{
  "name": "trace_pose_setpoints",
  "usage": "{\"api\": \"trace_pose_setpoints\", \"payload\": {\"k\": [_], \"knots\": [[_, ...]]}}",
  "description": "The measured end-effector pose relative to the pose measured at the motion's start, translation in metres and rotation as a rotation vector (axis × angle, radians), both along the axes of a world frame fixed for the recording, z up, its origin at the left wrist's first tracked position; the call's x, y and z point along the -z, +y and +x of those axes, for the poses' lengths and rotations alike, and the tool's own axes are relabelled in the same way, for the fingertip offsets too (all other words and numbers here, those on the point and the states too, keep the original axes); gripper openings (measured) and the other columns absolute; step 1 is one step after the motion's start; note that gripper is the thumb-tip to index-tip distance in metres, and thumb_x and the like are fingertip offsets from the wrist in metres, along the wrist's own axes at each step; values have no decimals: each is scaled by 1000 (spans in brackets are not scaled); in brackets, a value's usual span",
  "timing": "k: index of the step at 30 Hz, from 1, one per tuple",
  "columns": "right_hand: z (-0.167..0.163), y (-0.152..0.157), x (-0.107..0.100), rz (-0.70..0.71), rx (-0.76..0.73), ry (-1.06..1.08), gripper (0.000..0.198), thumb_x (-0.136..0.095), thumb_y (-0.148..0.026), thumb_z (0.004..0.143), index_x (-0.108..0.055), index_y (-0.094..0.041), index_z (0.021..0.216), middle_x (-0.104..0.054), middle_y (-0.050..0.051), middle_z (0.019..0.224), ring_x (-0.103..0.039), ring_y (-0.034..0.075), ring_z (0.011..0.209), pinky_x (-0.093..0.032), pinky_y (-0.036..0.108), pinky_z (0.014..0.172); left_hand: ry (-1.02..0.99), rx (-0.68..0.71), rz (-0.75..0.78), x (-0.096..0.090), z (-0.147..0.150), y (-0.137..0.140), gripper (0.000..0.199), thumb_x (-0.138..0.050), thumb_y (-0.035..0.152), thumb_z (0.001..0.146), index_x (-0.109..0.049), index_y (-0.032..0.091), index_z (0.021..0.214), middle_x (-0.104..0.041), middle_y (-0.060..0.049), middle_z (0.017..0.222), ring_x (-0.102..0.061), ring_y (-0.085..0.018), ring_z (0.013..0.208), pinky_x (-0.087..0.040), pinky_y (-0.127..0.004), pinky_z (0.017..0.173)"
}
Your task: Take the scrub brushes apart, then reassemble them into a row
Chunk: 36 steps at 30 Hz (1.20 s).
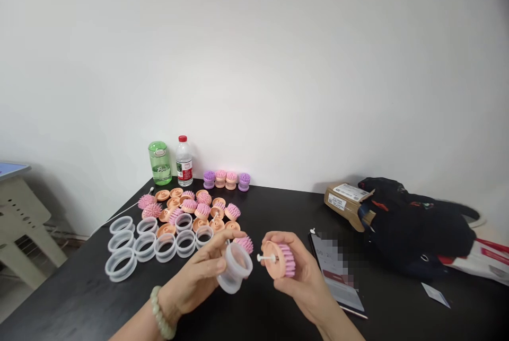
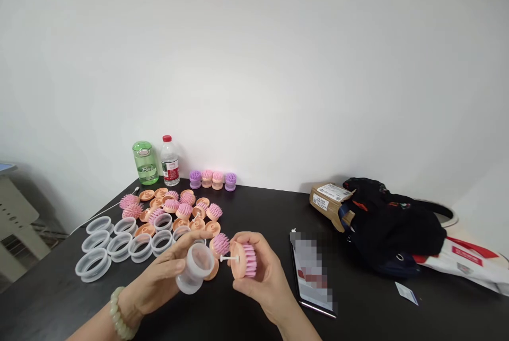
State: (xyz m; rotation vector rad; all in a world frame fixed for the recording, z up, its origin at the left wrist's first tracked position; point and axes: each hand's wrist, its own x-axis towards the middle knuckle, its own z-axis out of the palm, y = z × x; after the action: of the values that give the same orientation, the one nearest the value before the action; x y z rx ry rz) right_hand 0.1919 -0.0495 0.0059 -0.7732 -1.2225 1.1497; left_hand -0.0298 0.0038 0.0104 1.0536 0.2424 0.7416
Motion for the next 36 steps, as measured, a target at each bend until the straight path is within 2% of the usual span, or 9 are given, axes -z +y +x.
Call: {"api": "trace_pose_setpoints", "payload": {"k": [5,9,12,16,20,25,29,33,36], "knots": [[0,5,2,-86,-34,180,47,-80,-48,73,-63,-25,110,-61,4,98,-59,18,78,-47,32,75,-101,-57,-58,-3,-2,2,48,-86,28,68,-67,23,111,-66,-5,101,-62,-18,91,-44,-29,82],[-2,4,3,-82,15,74,52,-82,-46,69,-61,-24,112,-61,4,97,-59,19,81,-48,31,75,-77,-146,-45,-6,4,0,56,-87,20,66,-65,31,116,-62,-3,110,-62,-19,97,-47,-30,83],[-1,4,6,-48,132,-191,47,-75,-40,73,-59,-24,114,-62,5,103,-60,22,89,-49,33,77,-10,-187,-30,-3,8,0,53,-86,23,69,-65,30,117,-61,-4,113,-61,-21,101,-48,-34,88],[3,12,12,-27,373,-756,41,-67,-15,68,-61,-24,108,-61,5,113,-59,26,106,-46,38,94,55,-261,-1,4,9,3,35,-79,31,78,-66,26,110,-63,-3,99,-60,-16,88,-48,-28,78],[10,21,24,-90,426,-1019,38,-62,-12,71,-59,-22,108,-61,7,113,-58,27,108,-46,40,95,68,-356,-14,8,8,10,32,-79,25,78,-66,24,107,-62,-2,100,-57,-16,91,-47,-28,80],[15,26,34,-113,431,-1086,35,-61,-17,78,-57,-19,113,-60,9,117,-58,27,110,-46,41,97,-47,-228,-139,10,6,13,37,-80,16,66,-66,23,100,-61,-2,96,-58,-18,88,-46,-31,80],[17,27,36,-73,458,-1114,38,-60,-16,78,-57,-20,115,-61,9,119,-56,27,114,-46,41,99,-101,-177,-157,11,6,13,39,-72,6,58,-65,21,94,-61,-2,88,-58,-16,82,-44,-28,76],[19,28,40,-52,460,-1127,41,-58,-15,77,-57,-21,118,-61,9,120,-56,27,115,-46,40,99,-82,-220,-127,10,5,13,41,-66,4,54,-62,22,91,-60,0,84,-54,-14,77,-41,-25,72],[21,30,48,-19,457,-1125,40,-57,-17,78,-57,-21,117,-62,9,120,-57,27,116,-47,40,99,51,-299,1,9,4,12,42,-69,4,56,-60,23,93,-58,3,82,-50,-11,72,-36,-22,64]]}}
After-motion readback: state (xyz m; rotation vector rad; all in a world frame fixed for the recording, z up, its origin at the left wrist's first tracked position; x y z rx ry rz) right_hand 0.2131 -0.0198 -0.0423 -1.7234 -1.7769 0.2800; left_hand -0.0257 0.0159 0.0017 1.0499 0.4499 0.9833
